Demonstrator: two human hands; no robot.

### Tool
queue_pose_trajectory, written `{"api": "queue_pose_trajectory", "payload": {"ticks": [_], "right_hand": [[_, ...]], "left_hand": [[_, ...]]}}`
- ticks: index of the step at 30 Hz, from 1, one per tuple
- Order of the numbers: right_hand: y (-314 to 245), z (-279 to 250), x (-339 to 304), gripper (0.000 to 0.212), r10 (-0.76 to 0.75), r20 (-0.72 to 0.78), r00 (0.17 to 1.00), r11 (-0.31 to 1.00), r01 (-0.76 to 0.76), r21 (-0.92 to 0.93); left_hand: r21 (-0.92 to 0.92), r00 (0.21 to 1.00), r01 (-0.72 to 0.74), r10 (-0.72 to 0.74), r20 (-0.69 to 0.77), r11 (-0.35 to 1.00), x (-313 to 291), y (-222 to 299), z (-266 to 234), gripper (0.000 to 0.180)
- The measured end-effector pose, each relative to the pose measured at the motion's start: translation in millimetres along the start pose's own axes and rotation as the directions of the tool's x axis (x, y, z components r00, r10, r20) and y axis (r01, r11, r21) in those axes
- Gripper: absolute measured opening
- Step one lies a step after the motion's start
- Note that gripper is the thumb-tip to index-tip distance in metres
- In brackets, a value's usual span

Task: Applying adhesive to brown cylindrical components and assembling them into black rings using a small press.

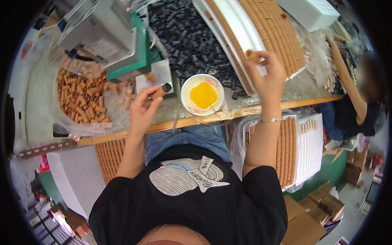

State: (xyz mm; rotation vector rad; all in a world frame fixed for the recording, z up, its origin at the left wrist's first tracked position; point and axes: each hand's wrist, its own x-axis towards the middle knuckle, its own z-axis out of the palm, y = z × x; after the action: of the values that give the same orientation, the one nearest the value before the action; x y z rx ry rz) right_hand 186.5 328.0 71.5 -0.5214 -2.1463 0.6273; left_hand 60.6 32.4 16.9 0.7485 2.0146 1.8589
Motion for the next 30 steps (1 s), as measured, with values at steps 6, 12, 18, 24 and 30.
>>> {"api": "queue_pose_trajectory", "payload": {"ticks": [6,12,18,24,30], "right_hand": [[-88,81,-56,0.057,-0.423,0.443,0.791,0.906,0.386,0.175],[-98,103,-64,0.041,-0.49,0.457,0.742,0.87,0.448,0.205],[-86,108,-72,0.027,-0.479,0.499,0.722,0.873,0.449,0.187],[-93,105,-64,0.017,-0.331,0.526,0.783,0.929,0.173,0.328],[-82,125,-65,0.024,-0.222,0.554,0.802,0.961,0.085,0.262]], "left_hand": [[0.301,0.992,-0.125,0.11,0.066,0.945,-4,17,-27,0.028],[0.46,0.969,-0.234,0.17,0.177,0.856,-4,16,-46,0.029],[0.452,0.965,-0.215,0.119,0.232,0.866,3,16,-37,0.026],[0.124,0.993,-0.116,0.11,0.05,0.986,4,-10,-23,0.025],[0.32,0.987,-0.031,0.08,-0.141,0.947,14,-5,-25,0.04]]}}
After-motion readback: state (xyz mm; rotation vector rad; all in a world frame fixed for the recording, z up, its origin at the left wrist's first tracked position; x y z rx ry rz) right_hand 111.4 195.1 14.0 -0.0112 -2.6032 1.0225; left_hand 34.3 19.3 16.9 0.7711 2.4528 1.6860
